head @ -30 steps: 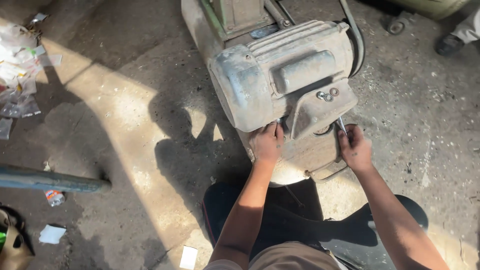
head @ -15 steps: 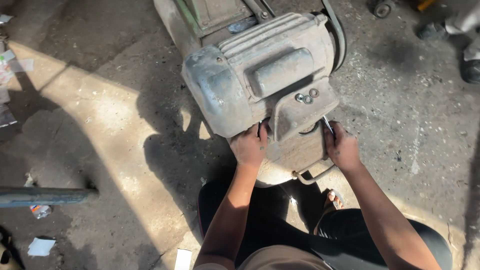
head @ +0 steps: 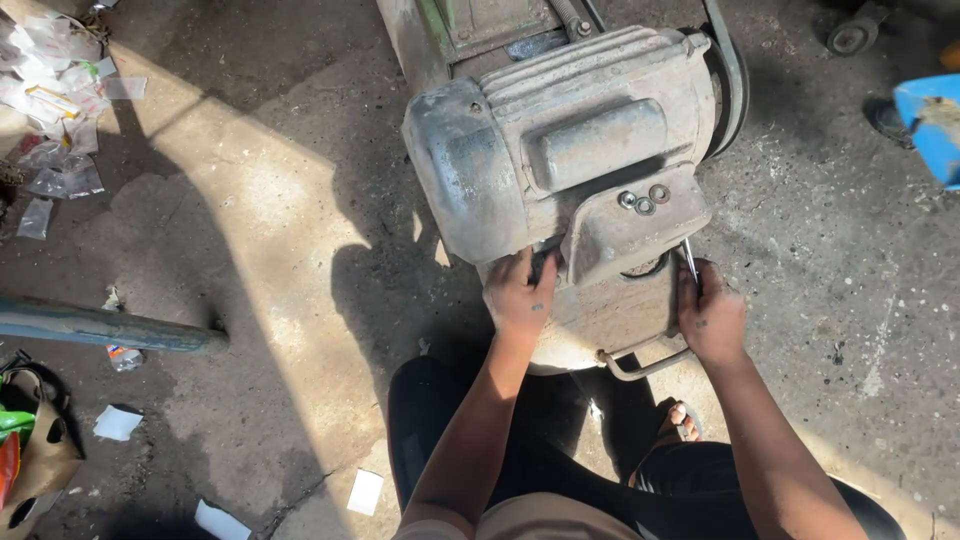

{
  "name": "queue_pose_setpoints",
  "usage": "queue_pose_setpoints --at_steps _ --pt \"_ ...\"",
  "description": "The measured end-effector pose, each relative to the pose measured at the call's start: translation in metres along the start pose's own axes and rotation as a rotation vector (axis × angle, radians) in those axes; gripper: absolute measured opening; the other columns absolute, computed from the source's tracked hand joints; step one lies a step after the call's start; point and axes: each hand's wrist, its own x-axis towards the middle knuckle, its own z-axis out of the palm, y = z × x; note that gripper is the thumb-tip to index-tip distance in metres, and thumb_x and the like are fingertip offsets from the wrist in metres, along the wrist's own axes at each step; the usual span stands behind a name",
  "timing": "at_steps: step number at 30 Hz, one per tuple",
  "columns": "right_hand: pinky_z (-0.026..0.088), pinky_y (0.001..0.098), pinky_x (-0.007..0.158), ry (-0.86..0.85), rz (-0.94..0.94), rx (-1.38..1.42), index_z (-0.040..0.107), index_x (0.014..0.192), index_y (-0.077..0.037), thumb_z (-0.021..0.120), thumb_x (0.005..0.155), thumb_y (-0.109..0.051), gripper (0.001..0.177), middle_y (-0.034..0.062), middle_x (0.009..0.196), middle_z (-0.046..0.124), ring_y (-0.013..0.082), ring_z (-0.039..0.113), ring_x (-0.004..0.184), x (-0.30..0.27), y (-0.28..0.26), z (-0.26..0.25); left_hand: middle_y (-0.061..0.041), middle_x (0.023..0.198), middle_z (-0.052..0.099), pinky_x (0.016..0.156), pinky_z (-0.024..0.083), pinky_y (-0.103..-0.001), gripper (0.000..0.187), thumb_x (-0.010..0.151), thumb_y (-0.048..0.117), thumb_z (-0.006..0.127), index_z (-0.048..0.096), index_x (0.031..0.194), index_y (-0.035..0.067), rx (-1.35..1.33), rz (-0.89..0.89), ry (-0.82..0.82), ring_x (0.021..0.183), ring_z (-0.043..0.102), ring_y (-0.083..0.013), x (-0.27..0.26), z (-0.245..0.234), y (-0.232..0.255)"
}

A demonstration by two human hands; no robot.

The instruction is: The person sits on the ground and uses a wrench to tighten bolts on the motor of an air compressor. They adjust the motor's position and continue securing the bolts with the wrench.

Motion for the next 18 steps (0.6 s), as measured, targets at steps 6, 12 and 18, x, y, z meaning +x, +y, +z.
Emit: queue_pose_setpoints --at_steps 6,12,18 --pt "0.055 0.0602 0.069 0.002 -0.019 0.013 0.070 0.124 -0.016 0.060 0.108 -0.023 0.020 0.0251 0.085 0.073 0.0497 0.070 0.083 0.002 0.007 0.003 -0.004 0.071 0.063 0.058 0.056 -0.037 0.042 0.096 0.037 0.068 0.070 0.135 0.019 0.204 0.370 -0.081 0.062 0.068 -0.0249 0.021 -0.043 0.024" --pt "0.056 0.0603 0.072 -0.015 -0.012 0.010 0.070 0.125 -0.015 0.059 0.108 -0.022 0.021 0.0262 0.089 0.073 0.0504 0.069 0.085 0.004 -0.004 -0.004 -0.005 0.080 0.072 0.067 0.058 -0.038 0.033 0.091 0.040 0.069 0.077 0.116 0.019 0.293 0.383 -0.168 0.077 0.075 -0.0256 0.031 -0.037 0.008" --pt "0.056 0.0608 0.073 -0.011 -0.005 0.020 0.070 0.123 -0.013 0.059 0.107 -0.021 0.021 0.0267 0.089 0.073 0.0511 0.070 0.084 0.005 -0.011 -0.006 -0.014 0.070 0.065 0.058 0.055 -0.048 0.026 0.089 0.033 0.078 0.076 0.098 0.008 -0.006 0.068 -0.222 0.073 0.070 -0.0380 0.019 -0.026 0.013"
